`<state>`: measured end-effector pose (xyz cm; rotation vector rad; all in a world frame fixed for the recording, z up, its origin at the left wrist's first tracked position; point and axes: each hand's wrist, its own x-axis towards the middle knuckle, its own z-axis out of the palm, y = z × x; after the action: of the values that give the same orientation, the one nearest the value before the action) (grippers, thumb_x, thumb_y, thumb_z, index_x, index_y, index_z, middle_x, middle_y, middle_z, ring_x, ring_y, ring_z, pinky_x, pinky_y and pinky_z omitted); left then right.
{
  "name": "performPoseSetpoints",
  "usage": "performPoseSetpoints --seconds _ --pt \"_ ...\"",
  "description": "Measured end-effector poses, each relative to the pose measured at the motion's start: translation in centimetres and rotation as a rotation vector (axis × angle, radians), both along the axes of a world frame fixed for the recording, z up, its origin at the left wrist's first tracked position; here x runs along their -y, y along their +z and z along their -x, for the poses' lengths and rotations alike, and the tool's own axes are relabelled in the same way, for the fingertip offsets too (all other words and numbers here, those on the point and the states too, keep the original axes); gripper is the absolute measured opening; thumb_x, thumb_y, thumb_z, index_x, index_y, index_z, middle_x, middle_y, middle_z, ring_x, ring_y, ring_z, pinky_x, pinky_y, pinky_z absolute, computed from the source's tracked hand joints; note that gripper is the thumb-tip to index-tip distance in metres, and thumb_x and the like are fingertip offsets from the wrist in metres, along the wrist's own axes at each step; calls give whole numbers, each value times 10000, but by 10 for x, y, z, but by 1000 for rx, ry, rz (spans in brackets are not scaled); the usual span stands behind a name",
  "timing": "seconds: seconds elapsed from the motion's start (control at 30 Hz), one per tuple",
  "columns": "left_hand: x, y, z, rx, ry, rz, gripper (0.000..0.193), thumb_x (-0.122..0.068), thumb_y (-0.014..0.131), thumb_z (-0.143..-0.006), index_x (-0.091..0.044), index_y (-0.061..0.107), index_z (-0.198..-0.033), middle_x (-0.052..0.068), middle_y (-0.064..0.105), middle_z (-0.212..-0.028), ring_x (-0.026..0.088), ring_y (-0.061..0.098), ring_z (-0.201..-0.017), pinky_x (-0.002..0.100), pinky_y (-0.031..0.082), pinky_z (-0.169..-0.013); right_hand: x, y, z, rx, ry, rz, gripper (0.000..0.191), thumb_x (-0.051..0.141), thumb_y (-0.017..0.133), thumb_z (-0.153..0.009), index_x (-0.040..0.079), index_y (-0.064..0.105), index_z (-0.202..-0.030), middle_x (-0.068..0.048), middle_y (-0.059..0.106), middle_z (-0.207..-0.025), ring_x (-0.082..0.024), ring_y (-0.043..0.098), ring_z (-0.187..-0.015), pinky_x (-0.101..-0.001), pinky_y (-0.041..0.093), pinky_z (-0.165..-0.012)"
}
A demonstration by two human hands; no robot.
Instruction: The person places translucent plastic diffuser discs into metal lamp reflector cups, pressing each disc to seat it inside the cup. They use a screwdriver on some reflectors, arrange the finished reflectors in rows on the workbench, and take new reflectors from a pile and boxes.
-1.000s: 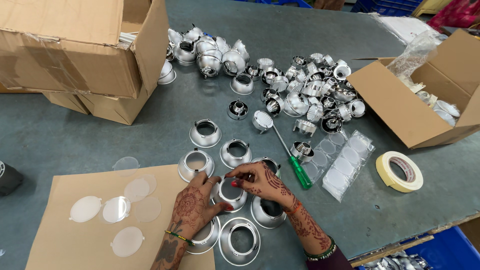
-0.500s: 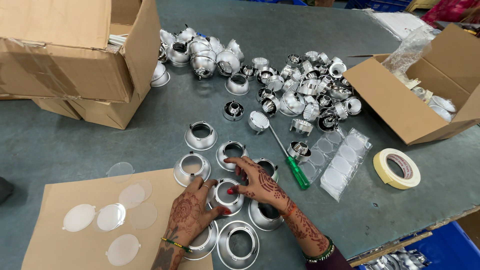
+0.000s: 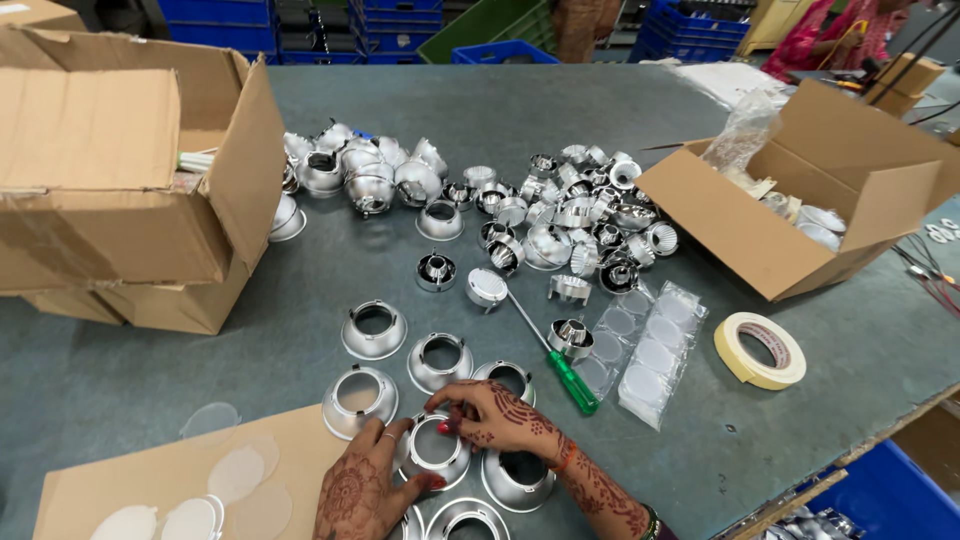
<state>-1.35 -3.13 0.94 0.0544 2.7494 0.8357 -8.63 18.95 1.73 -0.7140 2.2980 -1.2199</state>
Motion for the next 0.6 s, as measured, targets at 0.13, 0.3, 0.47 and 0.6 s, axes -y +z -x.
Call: performPoseSetpoints --seconds 0.13,0.3,0.47,0.6 --pt "2 -7 5 1 -13 -6 913 -505 883 -685 -284 489 -1478 38 496 -1350 247 549 -1296 414 491 -1056 -5 0 4 -255 167 82 454 85 788 -879 65 676 -1318 -33 634 -862 -98 636 -732 -282 523 -630" --pt "3 -26 9 3 -10 -22 927 -525 889 -671 -300 487 -1476 32 491 -1363 240 561 -1297 412 493 -1067 -3 0 0 111 2 70 467 24 671 -859 89 673 -1322 -7 616 -807 -71 664 -638 -252 551 -566" --pt "10 -44 19 -37 -77 9 966 -561 906 -671 -290 465 -1487 32 515 -1378 219 581 -1275 392 505 -1062 1 5 -3 24 4 11 444 109 727 -883 109 669 -1323 -18 592 -798 -102 636 -666 -289 529 -597" --pt "21 -54 26 -160 -22 -172 976 -487 892 -673 -292 454 -1523 53 666 -1138 184 718 -993 348 580 -926 8 11 -10 -356 10 -63 433 162 747 -886 106 673 -1309 -70 619 -979 -165 654 -757 -334 526 -704"
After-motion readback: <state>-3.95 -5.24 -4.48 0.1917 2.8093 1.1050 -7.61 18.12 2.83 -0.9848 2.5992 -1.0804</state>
